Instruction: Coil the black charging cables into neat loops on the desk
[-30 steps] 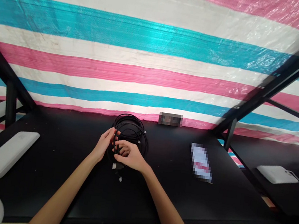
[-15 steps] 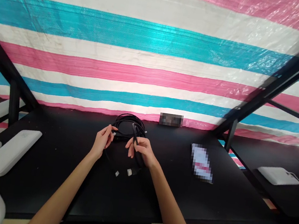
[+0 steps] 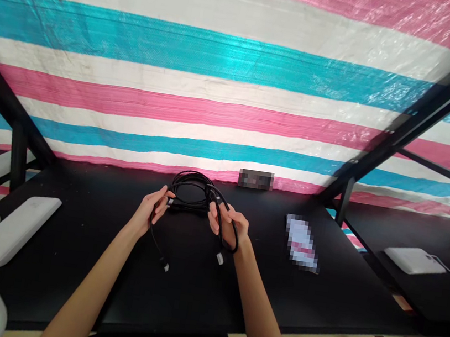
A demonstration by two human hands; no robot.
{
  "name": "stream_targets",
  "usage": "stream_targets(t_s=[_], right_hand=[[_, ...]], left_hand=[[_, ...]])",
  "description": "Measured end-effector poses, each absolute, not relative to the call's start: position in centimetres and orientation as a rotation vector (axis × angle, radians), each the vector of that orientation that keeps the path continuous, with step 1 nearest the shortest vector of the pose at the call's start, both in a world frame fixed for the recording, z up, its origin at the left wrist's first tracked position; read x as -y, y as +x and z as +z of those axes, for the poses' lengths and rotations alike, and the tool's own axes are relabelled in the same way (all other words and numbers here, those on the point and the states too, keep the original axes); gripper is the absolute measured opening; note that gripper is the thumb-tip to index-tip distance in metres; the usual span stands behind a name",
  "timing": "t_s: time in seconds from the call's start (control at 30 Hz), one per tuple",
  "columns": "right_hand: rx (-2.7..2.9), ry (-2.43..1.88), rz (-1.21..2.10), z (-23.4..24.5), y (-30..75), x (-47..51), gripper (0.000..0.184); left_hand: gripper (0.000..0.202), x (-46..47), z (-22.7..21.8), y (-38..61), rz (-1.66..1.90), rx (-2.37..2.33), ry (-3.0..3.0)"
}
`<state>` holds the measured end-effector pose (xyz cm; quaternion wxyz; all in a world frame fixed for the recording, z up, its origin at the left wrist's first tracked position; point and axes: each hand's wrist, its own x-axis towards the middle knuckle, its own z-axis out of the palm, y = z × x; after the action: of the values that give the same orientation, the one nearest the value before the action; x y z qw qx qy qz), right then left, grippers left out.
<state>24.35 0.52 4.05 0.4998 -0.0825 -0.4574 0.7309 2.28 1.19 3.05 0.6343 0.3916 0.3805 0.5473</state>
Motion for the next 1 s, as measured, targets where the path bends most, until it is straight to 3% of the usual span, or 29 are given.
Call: stream_targets(t_s=[0.27, 0.47, 0.67, 1.0], right_hand=[[0.900, 0.129, 1.888, 3.6, 25.7, -0.3, 0.047], [0.731, -0.363, 1.793, 4.3, 26.0, -1.1, 0.039], [0.822, -0.675, 1.715, 3.7, 24.6, -2.0, 0.022], [1.051, -1.033, 1.158, 1.5, 24.2, -3.3, 0.034]], left_hand=[[0.022, -0.2, 3.1, 0.2, 1.345, -0.113, 0.553], [0.036, 0.5, 3.6, -0.7, 1.734, 0.011, 0.637], [0.038, 0.5, 3.9, -1.1, 1.881, -0.070, 0.627], [0.030, 0.8, 3.8, -1.1, 1.742, 0.297, 0.639]])
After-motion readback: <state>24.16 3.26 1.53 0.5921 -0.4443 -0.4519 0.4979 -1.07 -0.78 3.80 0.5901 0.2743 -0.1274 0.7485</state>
